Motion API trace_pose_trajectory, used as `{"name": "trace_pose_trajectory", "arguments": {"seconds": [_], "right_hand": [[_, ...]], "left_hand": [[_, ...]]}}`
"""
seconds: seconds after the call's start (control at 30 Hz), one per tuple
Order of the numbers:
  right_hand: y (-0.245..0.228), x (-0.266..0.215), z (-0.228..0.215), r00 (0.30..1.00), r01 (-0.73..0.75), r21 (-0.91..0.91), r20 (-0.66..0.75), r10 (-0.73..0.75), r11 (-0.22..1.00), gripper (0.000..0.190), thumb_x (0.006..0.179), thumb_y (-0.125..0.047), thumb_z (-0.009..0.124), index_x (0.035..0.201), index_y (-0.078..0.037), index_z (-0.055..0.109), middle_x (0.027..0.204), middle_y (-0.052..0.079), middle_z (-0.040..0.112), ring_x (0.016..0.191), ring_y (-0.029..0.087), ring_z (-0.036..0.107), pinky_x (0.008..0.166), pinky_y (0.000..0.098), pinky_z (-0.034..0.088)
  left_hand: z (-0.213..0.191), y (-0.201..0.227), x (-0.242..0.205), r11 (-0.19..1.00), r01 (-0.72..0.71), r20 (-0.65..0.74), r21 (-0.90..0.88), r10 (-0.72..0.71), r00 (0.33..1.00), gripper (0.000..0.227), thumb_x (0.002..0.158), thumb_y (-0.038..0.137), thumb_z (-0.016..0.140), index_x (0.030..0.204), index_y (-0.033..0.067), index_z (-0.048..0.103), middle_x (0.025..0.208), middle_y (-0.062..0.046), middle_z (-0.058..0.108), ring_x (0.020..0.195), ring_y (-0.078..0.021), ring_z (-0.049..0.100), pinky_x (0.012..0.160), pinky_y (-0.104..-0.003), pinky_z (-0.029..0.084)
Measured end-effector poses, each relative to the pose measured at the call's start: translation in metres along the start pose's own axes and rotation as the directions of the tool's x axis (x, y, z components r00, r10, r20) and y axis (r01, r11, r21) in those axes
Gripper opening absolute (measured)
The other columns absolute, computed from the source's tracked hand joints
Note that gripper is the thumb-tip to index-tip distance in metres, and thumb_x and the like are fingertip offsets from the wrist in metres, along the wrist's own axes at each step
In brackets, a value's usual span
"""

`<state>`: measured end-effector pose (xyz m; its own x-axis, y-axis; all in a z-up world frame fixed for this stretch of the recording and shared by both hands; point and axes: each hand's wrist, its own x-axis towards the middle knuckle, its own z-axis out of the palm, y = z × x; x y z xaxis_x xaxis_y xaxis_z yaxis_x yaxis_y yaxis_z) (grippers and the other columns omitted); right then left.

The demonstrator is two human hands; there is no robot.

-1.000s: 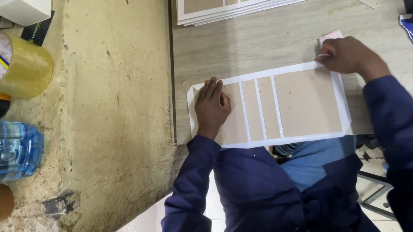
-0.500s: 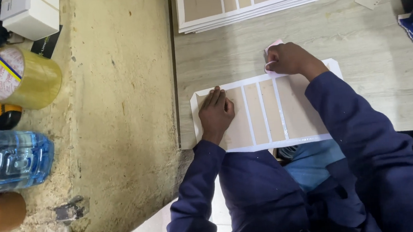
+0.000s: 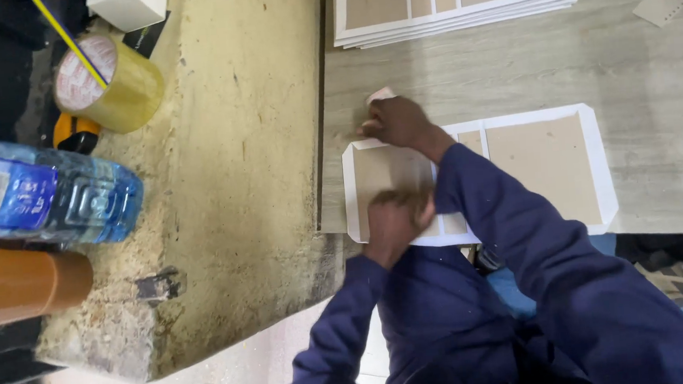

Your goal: The person assembles a paper craft by folding a white sheet with brown inserts and pressing the edges. They use a small pink cloth to rub and smooth the surface of the paper, then stack the finished item with others on the table.

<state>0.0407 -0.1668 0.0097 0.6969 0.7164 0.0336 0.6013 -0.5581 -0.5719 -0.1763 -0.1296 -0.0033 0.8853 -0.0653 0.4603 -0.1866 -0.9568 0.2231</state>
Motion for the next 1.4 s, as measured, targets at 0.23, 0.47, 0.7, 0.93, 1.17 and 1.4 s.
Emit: {"name": "trace_pose_trajectory", "arguments": {"seconds": [0.23,0.47,0.7,0.93,1.17,1.4], "right_hand": [[0.084,-0.087,-0.094,0.974,-0.222,-0.134,0.005,0.225,0.966,0.081,0.104,-0.070,0.059,0.156,-0.008,0.051,0.147,0.028,0.063,0.123,0.052,0.069,0.108,0.0614,0.053],[0.047,-0.163,-0.141,0.855,-0.264,-0.148,0.421,0.302,0.953,0.038,0.097,-0.049,0.071,0.100,-0.014,0.084,0.093,0.010,0.087,0.091,0.032,0.083,0.088,0.0463,0.061],[-0.095,-0.186,-0.204,0.921,0.383,-0.083,-0.035,-0.387,0.920,0.083,0.088,-0.056,0.082,0.153,-0.010,0.057,0.144,0.020,0.062,0.143,0.046,0.052,0.122,0.0613,0.033],[-0.153,-0.169,-0.232,0.871,0.475,-0.365,0.328,-0.367,0.801,0.042,0.083,-0.036,0.091,0.118,-0.022,0.072,0.092,0.000,0.075,0.103,0.029,0.074,0.120,0.0549,0.039],[-0.138,-0.185,-0.232,0.883,0.335,-0.347,0.440,-0.163,0.876,0.017,0.094,-0.030,0.079,0.110,-0.030,0.083,0.091,0.001,0.078,0.092,0.033,0.079,0.096,0.0518,0.058],[-0.110,-0.214,-0.318,0.932,0.337,-0.289,0.236,-0.274,0.896,0.030,0.097,-0.021,0.063,0.122,-0.031,0.078,0.114,-0.010,0.078,0.094,0.023,0.076,0.076,0.0422,0.056]], "left_hand": [[0.003,0.069,-0.133,-0.030,0.860,0.837,-0.510,-0.247,0.488,0.044,0.107,0.049,0.072,0.119,0.0079,0.066,0.084,-0.016,0.078,0.069,-0.0192,0.077,0.067,-0.027,0.062],[-0.031,0.034,-0.090,-0.280,0.490,0.460,-0.826,-0.836,0.299,0.036,0.093,0.008,0.082,0.124,0.0055,0.063,0.113,-0.008,0.066,0.100,-0.0197,0.067,0.086,-0.032,0.060],[-0.076,0.068,-0.021,0.008,0.346,0.187,-0.938,-0.829,0.527,0.035,0.089,0.001,0.084,0.097,0.0127,0.052,0.083,-0.001,0.068,0.079,-0.0104,0.062,0.071,-0.025,0.049],[-0.068,0.083,0.000,0.193,0.225,0.022,-0.955,-0.711,0.703,0.036,0.090,0.004,0.088,0.099,0.0088,0.054,0.077,-0.006,0.070,0.076,-0.0082,0.064,0.072,-0.026,0.052],[-0.088,0.096,0.009,0.305,0.233,0.038,-0.923,-0.532,0.846,0.056,0.086,0.013,0.093,0.125,0.0068,0.053,0.096,-0.011,0.074,0.088,-0.0139,0.067,0.082,-0.030,0.058],[-0.086,0.075,-0.024,0.370,0.589,0.512,-0.719,-0.290,0.808,0.078,0.080,0.032,0.087,0.148,0.0169,0.051,0.138,-0.006,0.066,0.128,-0.0210,0.064,0.105,-0.037,0.055]]}}
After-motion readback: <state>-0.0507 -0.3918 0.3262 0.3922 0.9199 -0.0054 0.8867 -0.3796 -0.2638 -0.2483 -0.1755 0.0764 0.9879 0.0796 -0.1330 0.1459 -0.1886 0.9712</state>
